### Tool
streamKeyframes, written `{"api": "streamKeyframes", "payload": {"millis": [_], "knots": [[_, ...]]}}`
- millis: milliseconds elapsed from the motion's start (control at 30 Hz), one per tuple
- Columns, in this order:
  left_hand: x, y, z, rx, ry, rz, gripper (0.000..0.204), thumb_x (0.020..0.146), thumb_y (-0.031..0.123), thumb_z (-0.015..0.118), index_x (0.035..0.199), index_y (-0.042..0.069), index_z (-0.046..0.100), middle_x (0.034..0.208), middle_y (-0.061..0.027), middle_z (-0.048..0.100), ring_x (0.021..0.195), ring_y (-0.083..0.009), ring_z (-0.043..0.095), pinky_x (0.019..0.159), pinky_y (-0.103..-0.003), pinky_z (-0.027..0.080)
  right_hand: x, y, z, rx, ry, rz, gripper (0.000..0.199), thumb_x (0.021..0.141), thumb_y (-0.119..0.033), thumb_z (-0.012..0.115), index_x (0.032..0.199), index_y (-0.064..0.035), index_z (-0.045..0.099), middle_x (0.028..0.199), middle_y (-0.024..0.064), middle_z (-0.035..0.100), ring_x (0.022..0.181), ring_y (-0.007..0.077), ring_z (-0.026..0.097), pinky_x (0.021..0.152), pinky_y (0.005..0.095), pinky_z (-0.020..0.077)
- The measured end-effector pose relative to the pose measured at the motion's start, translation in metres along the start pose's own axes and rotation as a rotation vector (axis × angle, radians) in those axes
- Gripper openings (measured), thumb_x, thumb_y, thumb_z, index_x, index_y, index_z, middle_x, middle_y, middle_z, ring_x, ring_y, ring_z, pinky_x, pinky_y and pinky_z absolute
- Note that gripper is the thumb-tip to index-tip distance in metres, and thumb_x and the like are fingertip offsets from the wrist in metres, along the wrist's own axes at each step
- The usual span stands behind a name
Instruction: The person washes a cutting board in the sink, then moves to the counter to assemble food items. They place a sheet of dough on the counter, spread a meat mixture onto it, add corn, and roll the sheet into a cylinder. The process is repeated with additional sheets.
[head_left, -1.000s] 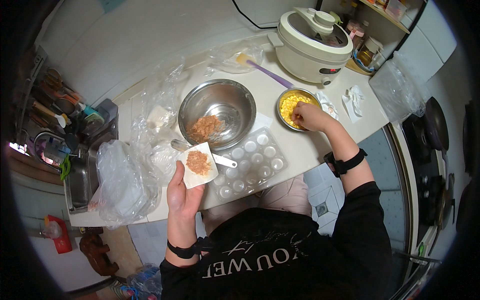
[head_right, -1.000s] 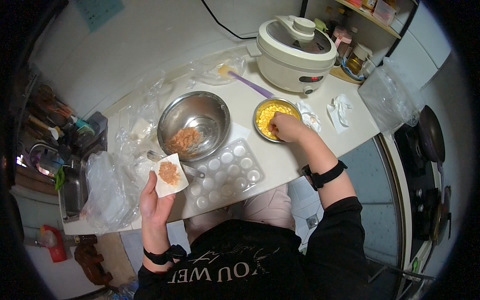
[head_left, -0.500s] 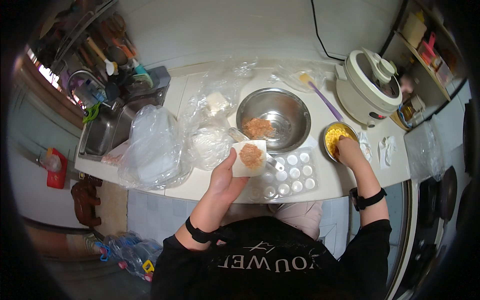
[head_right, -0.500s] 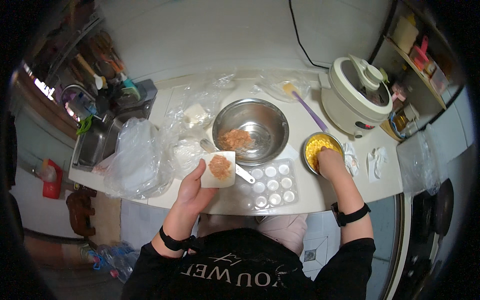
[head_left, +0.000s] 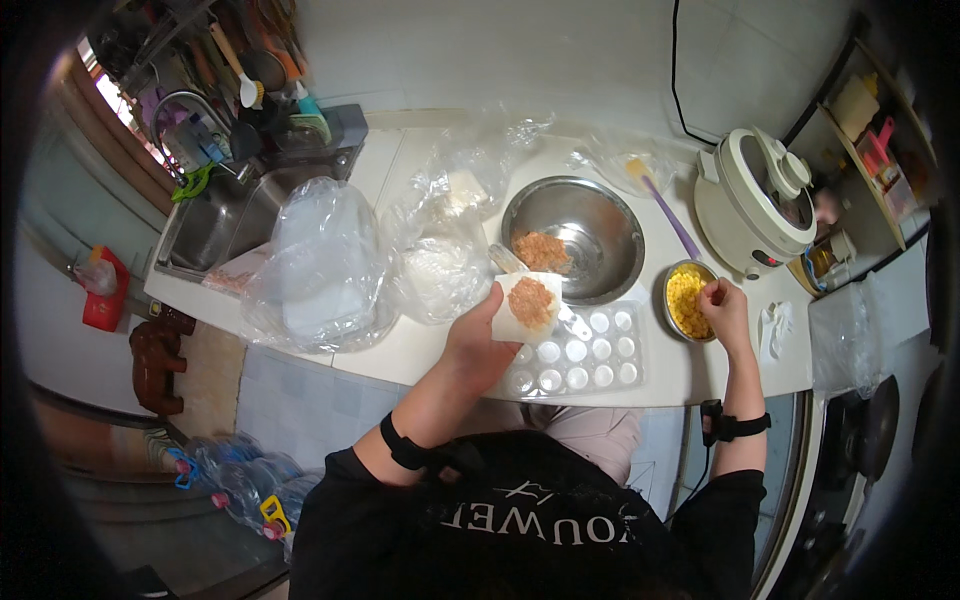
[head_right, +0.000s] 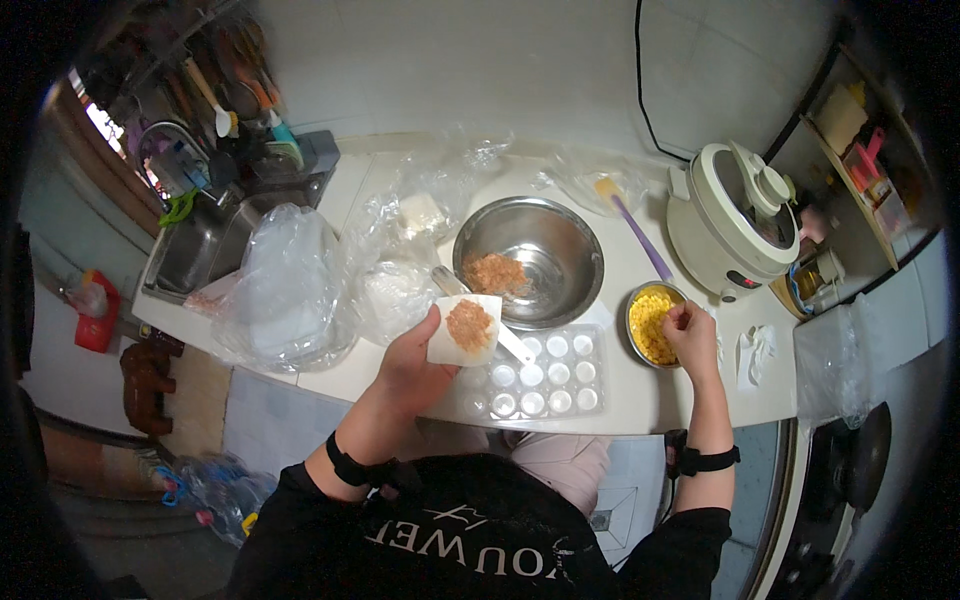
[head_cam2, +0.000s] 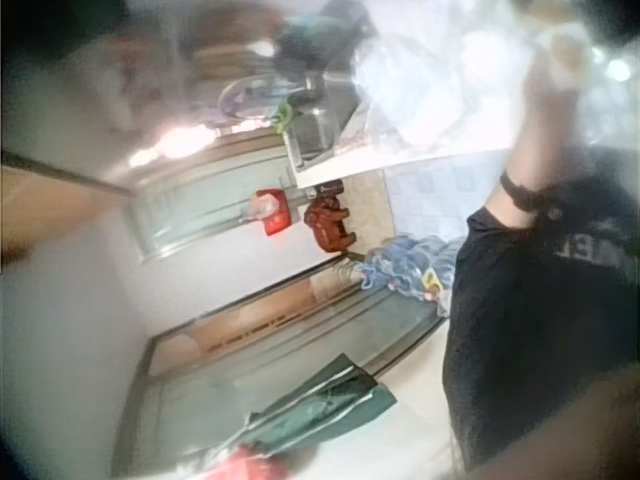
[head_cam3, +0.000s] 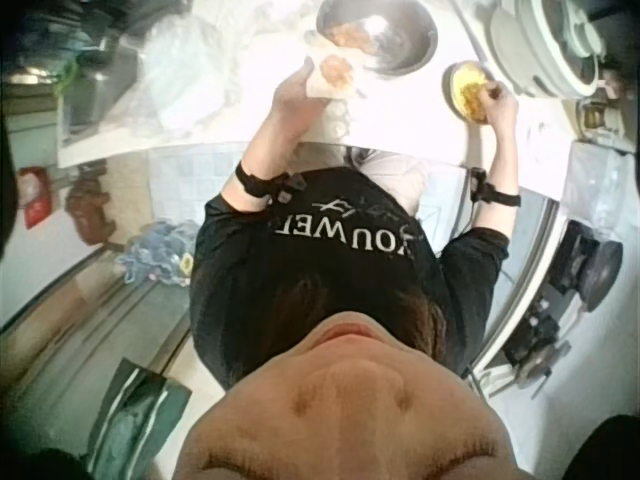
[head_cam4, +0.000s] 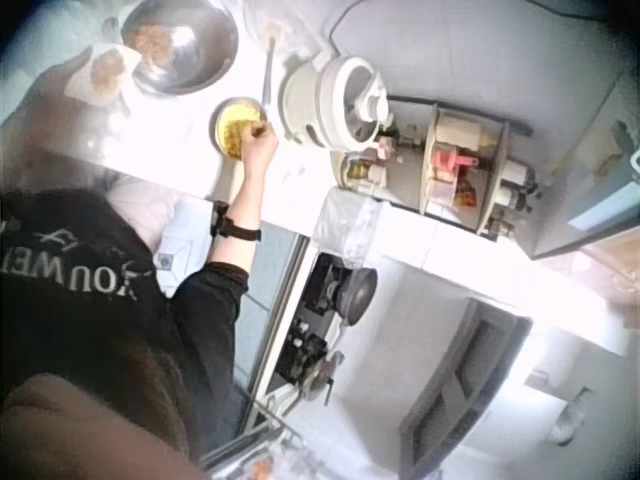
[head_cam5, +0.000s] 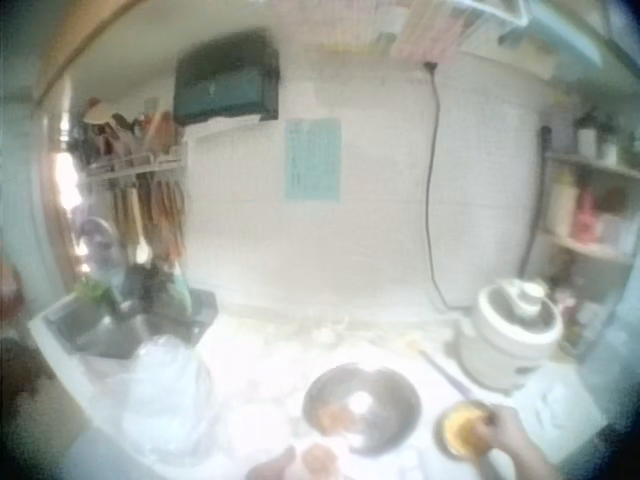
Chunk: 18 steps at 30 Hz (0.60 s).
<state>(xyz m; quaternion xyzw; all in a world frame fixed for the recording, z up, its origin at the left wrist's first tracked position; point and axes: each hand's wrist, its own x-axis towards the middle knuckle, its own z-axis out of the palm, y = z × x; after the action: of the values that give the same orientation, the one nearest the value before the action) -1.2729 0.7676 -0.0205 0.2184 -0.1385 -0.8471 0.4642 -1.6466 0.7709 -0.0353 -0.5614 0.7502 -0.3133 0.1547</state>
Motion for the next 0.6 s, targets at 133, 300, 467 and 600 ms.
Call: {"api": "streamKeyframes", "payload": {"millis": [133, 300, 467, 600], "knots": [[0.002, -0.003, 0.000, -0.027, 0.001, -0.012, 0.046, 0.100, 0.030, 0.026, 0.132, -0.002, 0.032, 0.131, -0.0155, 0.043, 0.122, -0.0271, 0.043, 0.105, -0.040, 0.031, -0.014, -0.060, 0.006, 0.433, -0.203, -0.078, 0.009, 0.081, -0.003, 0.062, 0.087, 0.0022, 0.058, 0.072, -0.0008, 0.057, 0.065, 0.0057, 0.053, 0.060, 0.0207, 0.0454], [0.004, -0.010, 0.006, -0.027, -0.030, -0.056, 0.046, 0.100, 0.030, 0.022, 0.133, -0.001, 0.032, 0.132, -0.0138, 0.043, 0.123, -0.0253, 0.042, 0.105, -0.040, 0.031, -0.043, -0.157, 0.028, 0.247, -0.313, -0.576, 0.010, 0.082, -0.002, 0.059, 0.092, 0.0014, 0.058, 0.080, 0.0086, 0.060, 0.069, 0.0184, 0.059, 0.063, 0.0265, 0.0467], [-0.002, -0.014, 0.009, -0.006, -0.056, -0.039, 0.045, 0.100, 0.029, 0.024, 0.132, 0.000, 0.032, 0.130, -0.0120, 0.043, 0.122, -0.0238, 0.042, 0.105, -0.038, 0.030, -0.062, -0.203, 0.051, -0.030, -0.266, -0.805, 0.009, 0.076, -0.001, 0.055, 0.084, 0.0002, 0.056, 0.081, 0.0146, 0.056, 0.074, 0.0326, 0.059, 0.065, 0.0388, 0.0482], [-0.007, -0.013, 0.010, -0.012, -0.039, -0.046, 0.044, 0.100, 0.029, 0.024, 0.132, -0.001, 0.032, 0.129, -0.0118, 0.043, 0.122, -0.0233, 0.041, 0.105, -0.038, 0.030, -0.061, -0.210, 0.064, -0.172, -0.226, -0.987, 0.024, 0.065, 0.004, 0.057, 0.088, -0.0014, 0.056, 0.082, 0.0129, 0.054, 0.075, 0.0311, 0.057, 0.067, 0.0375, 0.0480]]}}
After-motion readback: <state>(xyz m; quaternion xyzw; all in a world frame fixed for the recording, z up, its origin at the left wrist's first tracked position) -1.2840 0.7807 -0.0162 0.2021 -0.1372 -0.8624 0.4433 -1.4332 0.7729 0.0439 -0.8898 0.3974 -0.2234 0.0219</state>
